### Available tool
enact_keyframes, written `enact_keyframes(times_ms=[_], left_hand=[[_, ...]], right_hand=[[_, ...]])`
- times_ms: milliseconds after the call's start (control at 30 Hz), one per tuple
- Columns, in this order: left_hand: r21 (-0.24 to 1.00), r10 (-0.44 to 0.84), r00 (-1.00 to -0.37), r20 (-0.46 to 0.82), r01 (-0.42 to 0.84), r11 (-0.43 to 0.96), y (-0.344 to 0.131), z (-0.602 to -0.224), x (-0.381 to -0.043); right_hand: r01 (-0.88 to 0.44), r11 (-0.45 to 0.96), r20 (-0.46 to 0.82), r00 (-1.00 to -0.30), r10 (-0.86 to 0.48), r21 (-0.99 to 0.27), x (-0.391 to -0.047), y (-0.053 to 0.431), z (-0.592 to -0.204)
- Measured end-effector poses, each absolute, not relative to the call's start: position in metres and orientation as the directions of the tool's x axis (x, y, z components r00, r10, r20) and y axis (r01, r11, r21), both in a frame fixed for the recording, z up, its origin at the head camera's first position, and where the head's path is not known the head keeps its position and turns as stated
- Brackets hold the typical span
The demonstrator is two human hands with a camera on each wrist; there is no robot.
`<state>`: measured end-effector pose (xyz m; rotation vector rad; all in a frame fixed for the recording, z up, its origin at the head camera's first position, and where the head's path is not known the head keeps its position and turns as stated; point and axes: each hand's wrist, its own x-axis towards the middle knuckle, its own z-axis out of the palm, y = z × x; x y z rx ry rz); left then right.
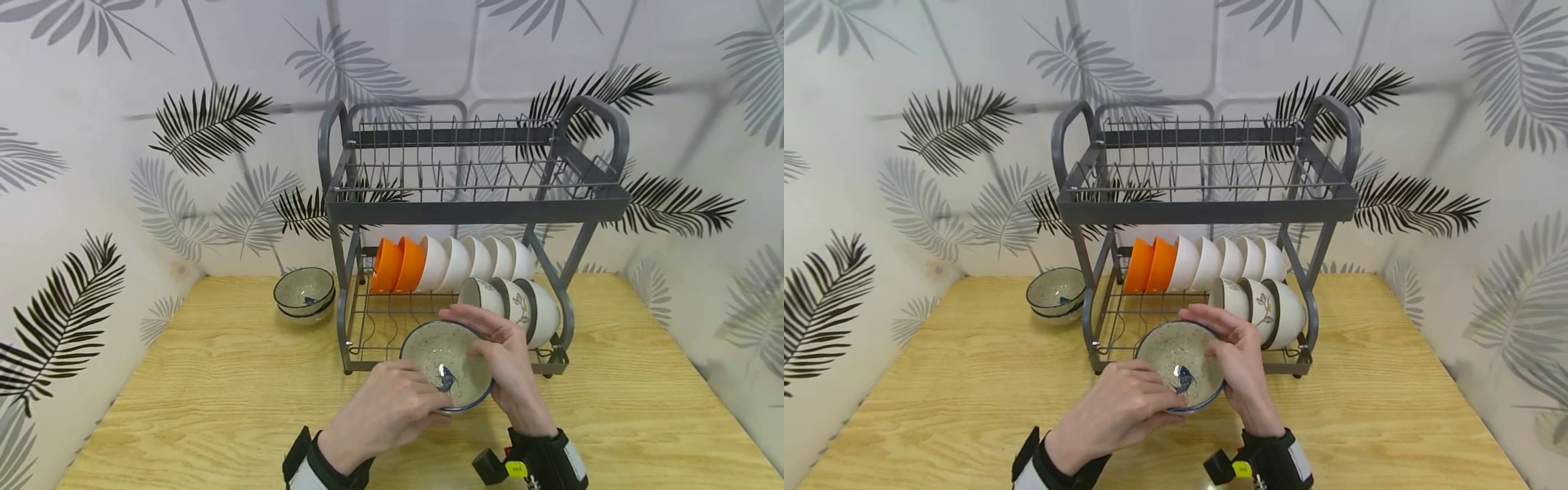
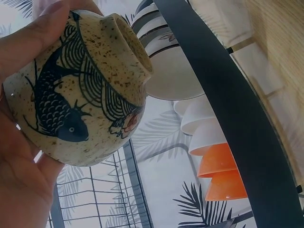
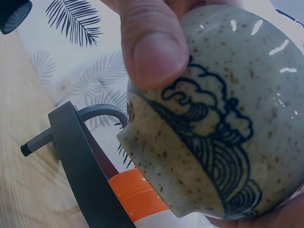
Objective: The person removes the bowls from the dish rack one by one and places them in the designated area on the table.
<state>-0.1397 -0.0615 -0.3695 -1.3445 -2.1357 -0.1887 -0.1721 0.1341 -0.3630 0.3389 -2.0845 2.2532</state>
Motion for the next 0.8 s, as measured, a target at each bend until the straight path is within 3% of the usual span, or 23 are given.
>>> enact_keyframes(times_ms=[433,800], left_hand=[[-0.197,0.752,-0.273,0.6,0.861,0.469,-0.065,-0.367,-0.142],[-0.102,0.712,-0.294,0.638,0.884,0.457,-0.081,-0.363,-0.145]], right_hand=[[-0.273,-0.212,0.312,-0.933,-0.181,-0.938,-0.173,0.136,-0.363],[-0.282,-0.261,0.333,-0.926,-0.178,-0.923,-0.172,0.14,-0.365]])
